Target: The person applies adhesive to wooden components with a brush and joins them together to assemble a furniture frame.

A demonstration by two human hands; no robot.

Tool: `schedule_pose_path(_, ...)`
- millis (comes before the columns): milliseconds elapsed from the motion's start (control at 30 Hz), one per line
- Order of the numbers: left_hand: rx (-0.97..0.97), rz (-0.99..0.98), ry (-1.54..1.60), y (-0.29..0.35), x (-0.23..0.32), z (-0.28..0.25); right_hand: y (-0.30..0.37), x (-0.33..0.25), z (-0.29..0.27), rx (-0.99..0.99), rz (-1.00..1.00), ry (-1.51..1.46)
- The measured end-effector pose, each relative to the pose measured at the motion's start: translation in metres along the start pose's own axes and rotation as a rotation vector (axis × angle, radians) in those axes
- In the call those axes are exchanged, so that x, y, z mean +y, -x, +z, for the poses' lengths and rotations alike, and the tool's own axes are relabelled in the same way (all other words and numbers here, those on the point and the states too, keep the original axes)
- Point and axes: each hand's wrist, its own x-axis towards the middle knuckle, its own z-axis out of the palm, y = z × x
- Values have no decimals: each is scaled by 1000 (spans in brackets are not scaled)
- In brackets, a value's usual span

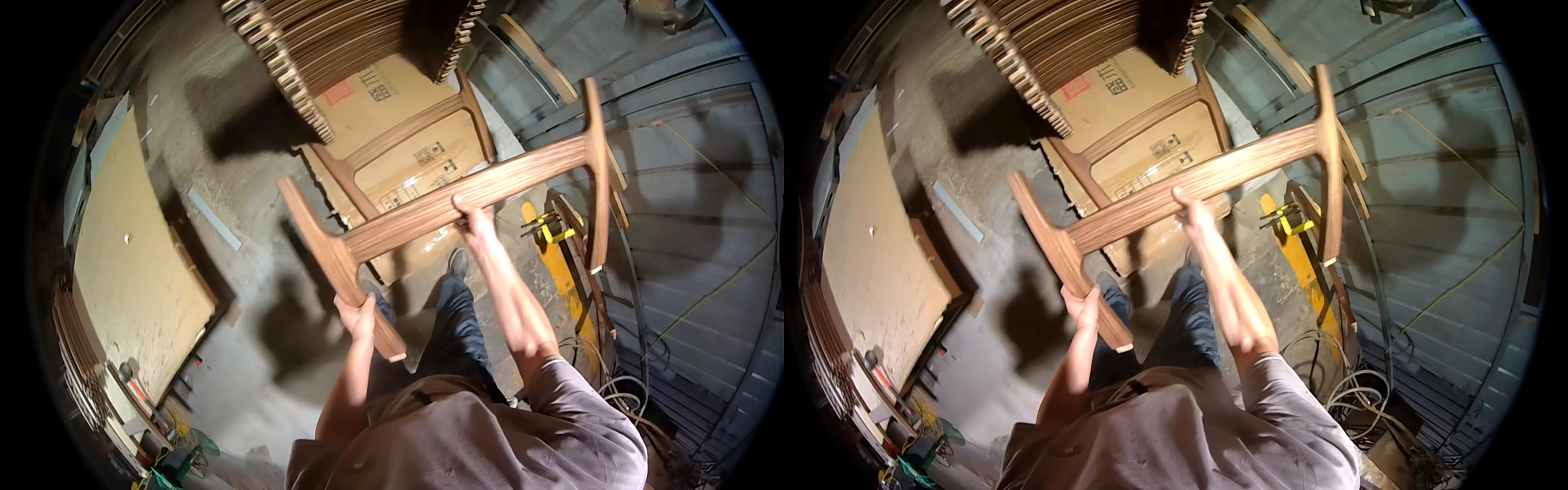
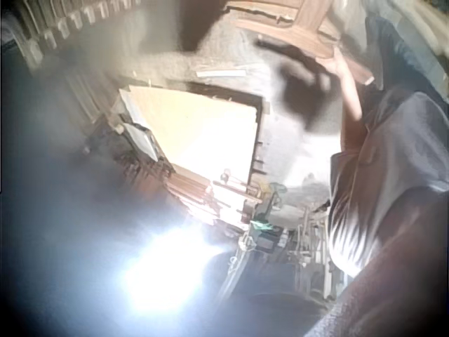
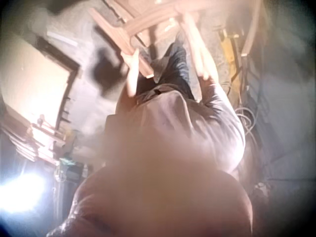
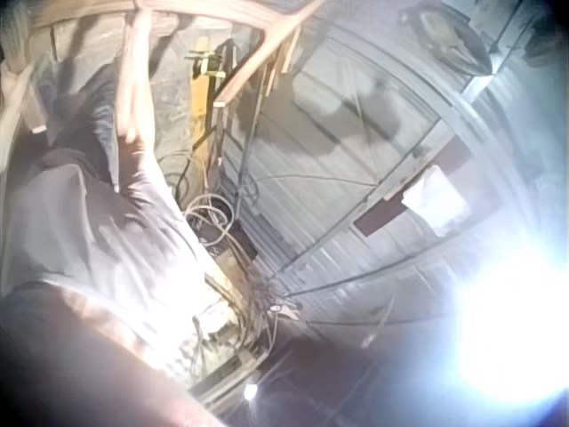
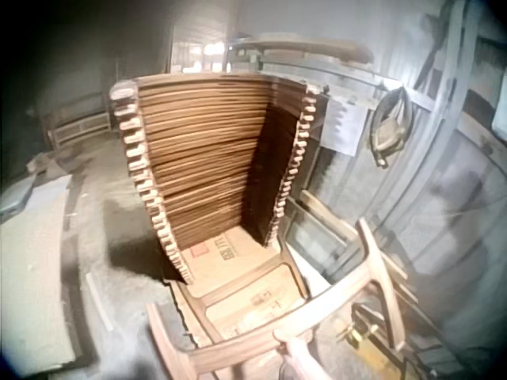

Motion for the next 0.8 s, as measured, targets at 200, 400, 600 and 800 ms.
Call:
schedule_pose_path(200,12,-188,68,-48,-62,45,-138,54,15,-52,151,-135)
schedule_pose_path(400,-14,-288,-533,-133,-109,114,-277,85,18,-179,370,82)
schedule_pose_path(600,28,-232,-532,-245,-152,183,-429,142,50,-240,375,79)
schedule_pose_path(800,41,-256,-503,-328,-198,236,-525,165,90,-290,338,118)
